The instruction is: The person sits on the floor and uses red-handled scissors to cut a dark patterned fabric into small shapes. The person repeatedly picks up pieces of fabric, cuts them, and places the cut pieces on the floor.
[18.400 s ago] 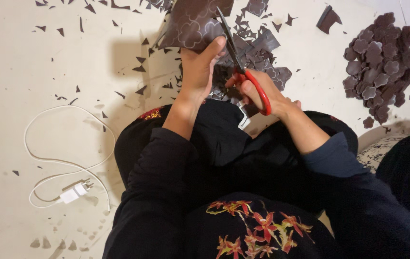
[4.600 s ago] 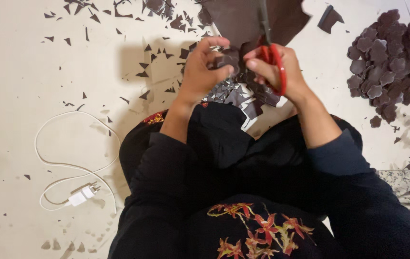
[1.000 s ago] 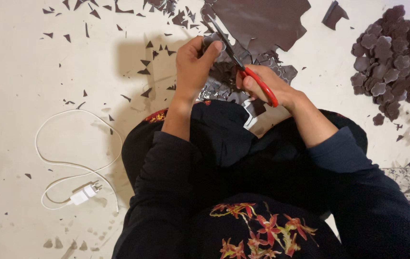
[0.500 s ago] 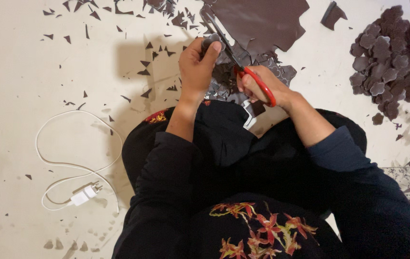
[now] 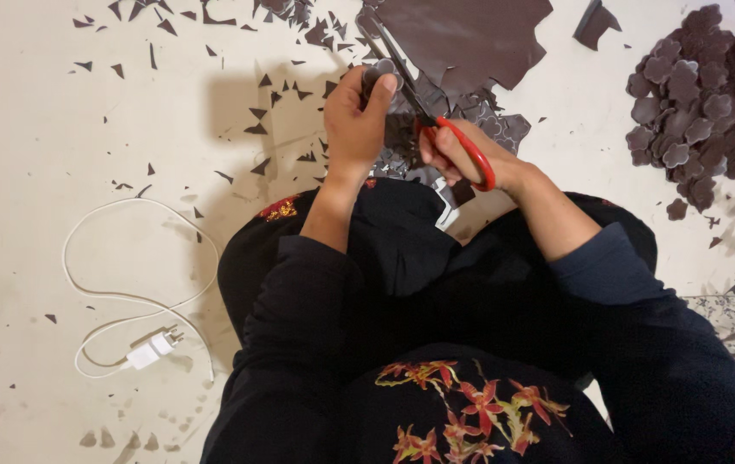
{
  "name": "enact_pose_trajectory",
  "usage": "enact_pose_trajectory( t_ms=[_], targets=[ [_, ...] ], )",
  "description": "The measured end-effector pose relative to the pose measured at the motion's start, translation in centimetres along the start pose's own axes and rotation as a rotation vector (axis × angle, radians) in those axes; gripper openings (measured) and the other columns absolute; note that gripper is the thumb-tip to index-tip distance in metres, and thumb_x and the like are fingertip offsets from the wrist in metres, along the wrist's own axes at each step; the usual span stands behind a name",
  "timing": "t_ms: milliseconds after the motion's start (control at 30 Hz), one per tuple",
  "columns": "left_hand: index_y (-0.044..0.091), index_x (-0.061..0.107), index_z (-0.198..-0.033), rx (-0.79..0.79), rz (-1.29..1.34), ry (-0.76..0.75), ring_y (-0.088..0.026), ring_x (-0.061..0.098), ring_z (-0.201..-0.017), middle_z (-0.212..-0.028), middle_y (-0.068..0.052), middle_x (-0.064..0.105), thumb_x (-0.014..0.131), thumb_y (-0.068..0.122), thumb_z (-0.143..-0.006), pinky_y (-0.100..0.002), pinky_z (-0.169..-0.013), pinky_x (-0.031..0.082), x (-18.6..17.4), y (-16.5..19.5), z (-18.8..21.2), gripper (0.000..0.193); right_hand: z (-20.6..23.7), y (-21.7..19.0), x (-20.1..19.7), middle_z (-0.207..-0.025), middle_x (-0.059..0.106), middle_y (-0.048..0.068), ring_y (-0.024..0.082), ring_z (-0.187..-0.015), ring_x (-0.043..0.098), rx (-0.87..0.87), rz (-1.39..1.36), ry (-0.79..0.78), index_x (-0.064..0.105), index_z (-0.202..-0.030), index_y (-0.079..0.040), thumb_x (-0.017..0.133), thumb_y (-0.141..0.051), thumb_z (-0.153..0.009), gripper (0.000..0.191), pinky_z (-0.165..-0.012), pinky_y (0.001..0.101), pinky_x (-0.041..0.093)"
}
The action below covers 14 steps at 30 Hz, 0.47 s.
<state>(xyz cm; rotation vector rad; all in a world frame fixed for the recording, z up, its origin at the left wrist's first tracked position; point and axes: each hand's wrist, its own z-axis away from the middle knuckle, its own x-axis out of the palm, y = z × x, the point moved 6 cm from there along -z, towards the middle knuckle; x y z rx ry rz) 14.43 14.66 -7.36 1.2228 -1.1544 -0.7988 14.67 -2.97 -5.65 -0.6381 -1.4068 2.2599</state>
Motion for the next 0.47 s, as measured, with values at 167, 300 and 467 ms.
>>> enact_pose_trajectory(
  t_ms=[167,300,467],
  targets=[
    [0.005,0.066,-0.089,-0.068,0.030,0.041,-0.003,0.044,-0.066,-0.072,0.007,0.052,0.070,0.025,-0.101,-0.022,-0.060,0.035,-0.2,-2.0,0.0,0.024,-0.1,0.9,-0.3,-0.064,0.048,0.006,0.017,-0.055,0.052,0.069,0.023,0.034,0.063,-0.094,-0.001,0.032,-0.090,-0.086,0.093,-0.054,0.0327,0.047],
    [0.007,0.065,-0.089,-0.061,0.153,0.112,-0.005,0.049,-0.063,-0.073,0.006,0.057,0.070,0.026,-0.102,-0.021,-0.058,0.040,-0.8,-2.7,-0.3,0.024,-0.3,0.8,-1.3,-0.091,0.064,0.006,0.014,-0.077,0.062,-0.003,0.023,0.009,0.062,-0.122,-0.003,0.035,-0.085,-0.090,0.092,-0.070,0.0298,0.054],
    [0.004,0.071,-0.118,-0.152,0.407,0.184,-0.007,0.057,-0.074,-0.088,0.000,0.067,0.070,0.013,-0.099,-0.023,-0.066,0.049,-2.3,-2.7,-0.8,0.021,0.2,1.6,-4.2,-0.112,0.067,0.008,0.016,-0.097,0.065,-0.154,-0.147,0.259,0.057,-0.134,-0.003,0.035,-0.079,-0.099,0.087,-0.080,0.0296,0.054]
  ],
)
